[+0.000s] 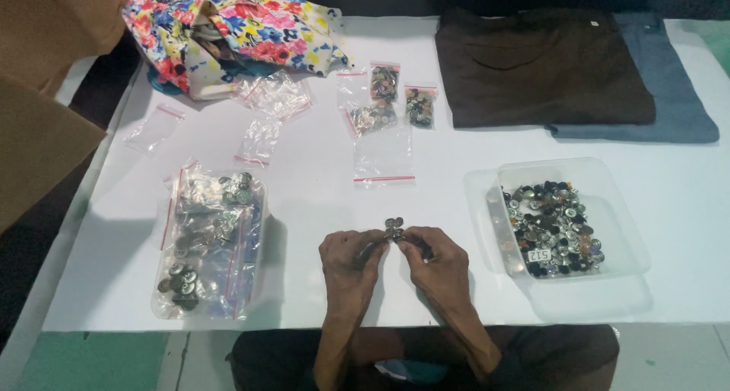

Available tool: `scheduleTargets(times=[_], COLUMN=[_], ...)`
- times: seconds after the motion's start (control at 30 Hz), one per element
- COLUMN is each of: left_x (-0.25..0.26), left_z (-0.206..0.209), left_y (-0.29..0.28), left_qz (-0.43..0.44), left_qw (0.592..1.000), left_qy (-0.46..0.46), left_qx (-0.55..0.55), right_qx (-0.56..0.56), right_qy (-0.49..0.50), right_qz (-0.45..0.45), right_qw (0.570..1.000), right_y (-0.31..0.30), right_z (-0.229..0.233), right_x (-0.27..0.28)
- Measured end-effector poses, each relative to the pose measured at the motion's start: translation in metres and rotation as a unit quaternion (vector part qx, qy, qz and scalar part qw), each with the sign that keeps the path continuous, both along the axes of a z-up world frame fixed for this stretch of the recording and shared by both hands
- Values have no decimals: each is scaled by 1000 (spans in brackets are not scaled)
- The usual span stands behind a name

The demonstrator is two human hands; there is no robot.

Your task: The person sorts small metal buttons from a plastic container into clear zip-lock bags on a white table. They pick buttons by hand, place them into bags, and occasionally return buttons to the container.

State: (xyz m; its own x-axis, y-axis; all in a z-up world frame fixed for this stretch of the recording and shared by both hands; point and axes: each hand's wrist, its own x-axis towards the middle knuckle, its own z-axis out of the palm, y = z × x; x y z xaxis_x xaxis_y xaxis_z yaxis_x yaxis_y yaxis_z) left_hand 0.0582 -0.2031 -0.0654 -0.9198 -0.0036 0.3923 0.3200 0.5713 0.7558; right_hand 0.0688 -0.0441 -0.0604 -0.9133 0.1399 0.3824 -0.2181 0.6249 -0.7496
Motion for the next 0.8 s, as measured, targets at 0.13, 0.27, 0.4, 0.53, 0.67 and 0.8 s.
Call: scheduleTargets(times=[0.13, 0.27, 0.4, 0.53, 0.67, 0.8], left_x=[-3, 0, 16, 17, 24, 30], left_z=[-11, 0, 12, 1, 13, 32], left_y=[-1, 1, 2, 2, 14, 40], left_qz=[-8, -15, 10, 7, 16, -7], left_qw=[1000, 999, 993, 998, 998, 984], left_qy=[1, 48, -104, -51, 60, 179], left_qx=[-9, 21, 55, 29, -30, 5], right_qx=[-23, -19, -27, -29, -11, 74], right_qy=[2, -7, 5, 67, 197, 253], right_qz=[-13, -13, 5, -2, -11, -38], right_qw=[1000, 1000, 1000, 997, 980, 964], right_y=[0, 3, 4, 6, 14, 69], right_z=[3, -3, 1, 3, 31, 44], right_x=[1, 5, 9, 16, 43, 59])
